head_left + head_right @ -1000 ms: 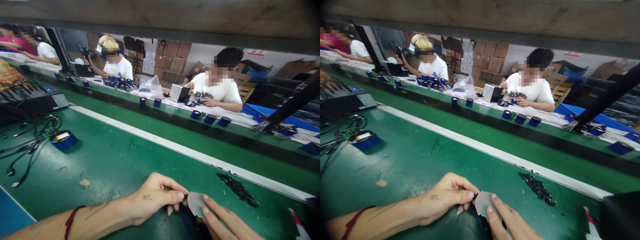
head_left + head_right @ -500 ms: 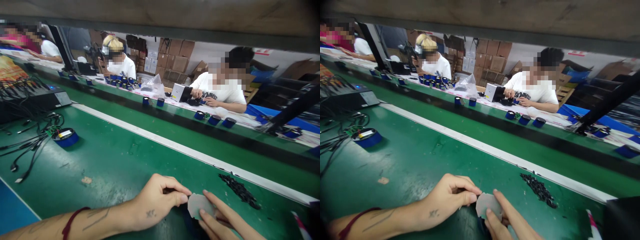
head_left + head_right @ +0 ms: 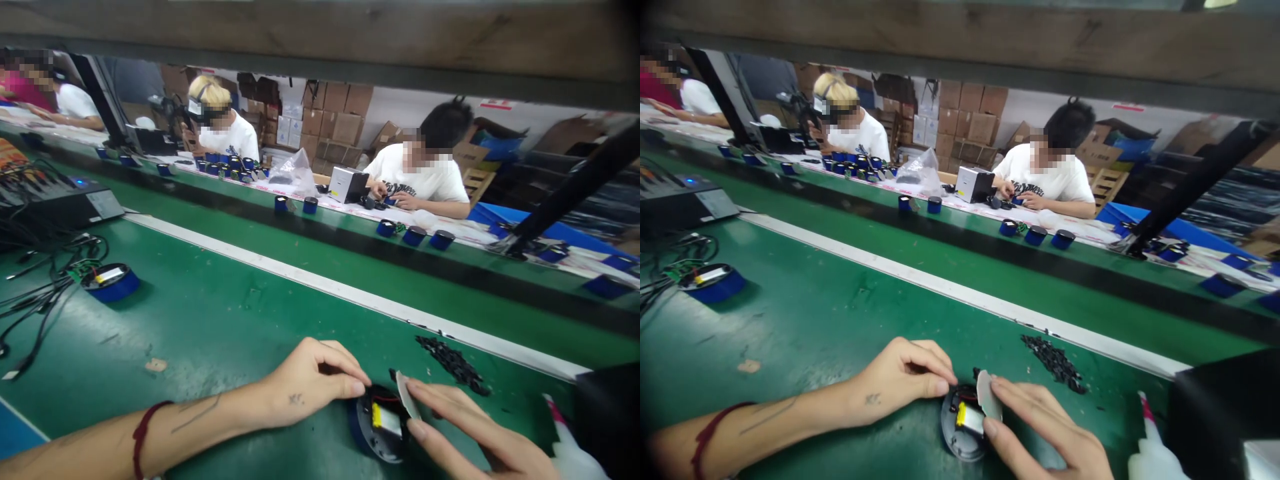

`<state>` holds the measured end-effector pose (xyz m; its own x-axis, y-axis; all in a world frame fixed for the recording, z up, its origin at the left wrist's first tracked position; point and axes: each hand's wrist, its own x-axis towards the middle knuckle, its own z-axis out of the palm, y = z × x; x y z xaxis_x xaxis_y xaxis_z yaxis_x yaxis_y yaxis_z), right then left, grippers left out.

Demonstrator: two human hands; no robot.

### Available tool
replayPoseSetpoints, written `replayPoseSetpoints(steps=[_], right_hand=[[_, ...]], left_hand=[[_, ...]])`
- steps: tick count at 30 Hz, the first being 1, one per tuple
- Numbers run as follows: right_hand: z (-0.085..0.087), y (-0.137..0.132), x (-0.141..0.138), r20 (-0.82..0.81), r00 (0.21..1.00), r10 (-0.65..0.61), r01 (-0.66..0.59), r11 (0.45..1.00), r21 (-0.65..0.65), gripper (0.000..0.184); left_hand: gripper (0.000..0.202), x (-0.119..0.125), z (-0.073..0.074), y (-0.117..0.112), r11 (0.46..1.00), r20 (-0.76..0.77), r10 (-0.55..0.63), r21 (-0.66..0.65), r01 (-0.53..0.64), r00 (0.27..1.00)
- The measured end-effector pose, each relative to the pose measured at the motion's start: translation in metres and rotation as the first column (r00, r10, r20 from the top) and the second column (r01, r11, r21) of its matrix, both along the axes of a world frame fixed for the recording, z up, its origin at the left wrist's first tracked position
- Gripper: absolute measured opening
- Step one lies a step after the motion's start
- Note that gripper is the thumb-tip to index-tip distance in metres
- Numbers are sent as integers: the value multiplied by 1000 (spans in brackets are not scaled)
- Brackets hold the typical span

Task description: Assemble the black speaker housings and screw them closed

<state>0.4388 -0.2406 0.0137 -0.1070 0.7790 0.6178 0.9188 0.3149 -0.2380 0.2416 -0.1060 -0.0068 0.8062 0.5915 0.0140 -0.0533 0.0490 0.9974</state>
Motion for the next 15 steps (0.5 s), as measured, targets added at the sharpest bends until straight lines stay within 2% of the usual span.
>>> replayPoseSetpoints(steps=[7, 11, 13, 15], right_hand=[[1, -5, -1, -252, 968, 13, -42, 993, -112, 22], [-3, -9, 4, -318, 948, 18, -87, 975, -204, 24], [-5, -10, 7, -316, 949, 15, -91, 970, -227, 25], [-8, -12, 10, -285, 958, 34, -99, 971, -216, 26]], left_hand=[[12, 16, 5, 3, 992, -61, -87, 87, 92, 994], [23, 27, 8, 19, 967, -110, -225, 94, 235, 968], [36, 34, 10, 28, 942, -184, -323, 38, 335, 928], [48, 41, 13, 35, 901, -265, -433, -98, 422, 862]])
